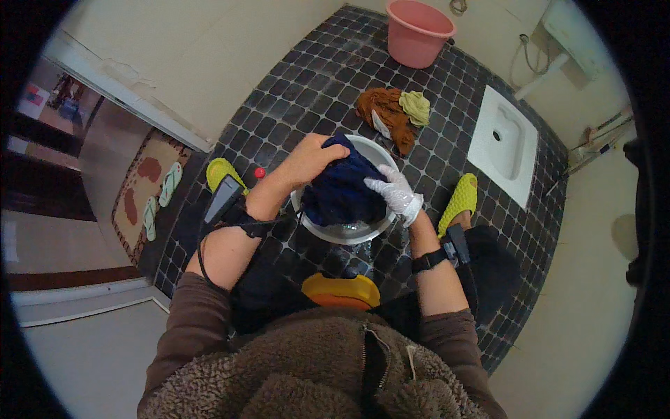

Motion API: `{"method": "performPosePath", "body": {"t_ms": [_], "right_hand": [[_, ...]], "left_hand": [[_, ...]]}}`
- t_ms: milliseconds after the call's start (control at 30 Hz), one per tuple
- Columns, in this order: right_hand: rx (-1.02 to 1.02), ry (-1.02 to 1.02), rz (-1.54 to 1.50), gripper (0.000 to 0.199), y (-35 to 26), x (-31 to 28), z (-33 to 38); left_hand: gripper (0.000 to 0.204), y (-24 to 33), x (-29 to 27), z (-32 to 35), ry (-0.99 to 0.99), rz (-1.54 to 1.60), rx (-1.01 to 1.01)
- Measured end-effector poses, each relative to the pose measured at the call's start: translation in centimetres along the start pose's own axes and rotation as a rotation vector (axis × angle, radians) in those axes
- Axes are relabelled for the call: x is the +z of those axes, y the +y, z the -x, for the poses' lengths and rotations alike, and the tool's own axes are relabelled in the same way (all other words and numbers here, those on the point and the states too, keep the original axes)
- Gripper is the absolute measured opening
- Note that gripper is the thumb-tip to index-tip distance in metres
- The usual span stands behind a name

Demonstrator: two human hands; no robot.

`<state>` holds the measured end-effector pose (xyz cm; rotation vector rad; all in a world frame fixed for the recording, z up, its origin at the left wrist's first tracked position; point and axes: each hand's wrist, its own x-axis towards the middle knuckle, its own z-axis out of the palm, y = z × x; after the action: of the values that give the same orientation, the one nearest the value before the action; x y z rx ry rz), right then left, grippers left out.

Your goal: The person sits on the floor and hand washes a blue garment and a black sock in a white basin filled with soapy water. They scrub, rinse, and wring out each item, then place them on the floor beside the basin. Finally, they pour the soapy water into a floor drain and open a window.

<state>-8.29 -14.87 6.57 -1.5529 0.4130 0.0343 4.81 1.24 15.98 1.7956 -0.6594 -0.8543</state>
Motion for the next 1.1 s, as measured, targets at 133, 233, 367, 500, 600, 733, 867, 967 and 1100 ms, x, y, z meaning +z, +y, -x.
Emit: {"method": "performPosePath", "body": {"t_ms": [133, 233, 367, 500, 600, 733, 867, 967, 1100], "right_hand": [[-0.122, -0.017, -0.488, 0.036, -4.1, -0.2, 1.5], [-0.124, -0.035, -0.611, 0.034, -6.1, 0.2, 2.2], [0.070, -0.015, -0.451, 0.031, -5.1, 0.3, 1.7], [0.188, 0.072, -0.628, 0.030, -2.4, 0.5, 0.4], [0.197, 0.114, -0.754, 0.036, -1.8, 1.7, 0.5], [0.071, 0.003, -0.910, 0.036, -3.0, 4.8, 2.3], [0.092, -0.228, -0.914, 0.049, -2.8, 6.5, 3.4], [-0.238, 0.176, 0.077, 0.049, 0.0, 5.9, 2.3], [-0.143, 0.272, 0.763, 0.047, 5.1, 5.5, 0.4]], "left_hand": [[0.025, 0.9, -2.6, -0.1, 0.065, -0.065, 0.089], [0.025, 0.6, -3.6, -0.4, 0.121, -0.041, 0.071], [0.024, -1.0, -3.7, -1.4, 0.207, -0.116, 0.067], [0.019, -4.5, -0.8, -1.8, 0.461, -0.447, 0.359], [0.019, -8.0, 4.0, -1.2, -0.021, -0.103, 0.104], [0.027, -12.5, 8.1, -1.3, -0.162, -0.428, 0.263], [0.030, -14.4, 6.9, -2.0, -0.142, -0.518, 0.134], [0.032, -14.1, 5.8, -2.6, -0.101, -0.571, 0.129], [0.036, -13.9, 6.2, -2.4, 0.022, -0.654, 0.263]]}}
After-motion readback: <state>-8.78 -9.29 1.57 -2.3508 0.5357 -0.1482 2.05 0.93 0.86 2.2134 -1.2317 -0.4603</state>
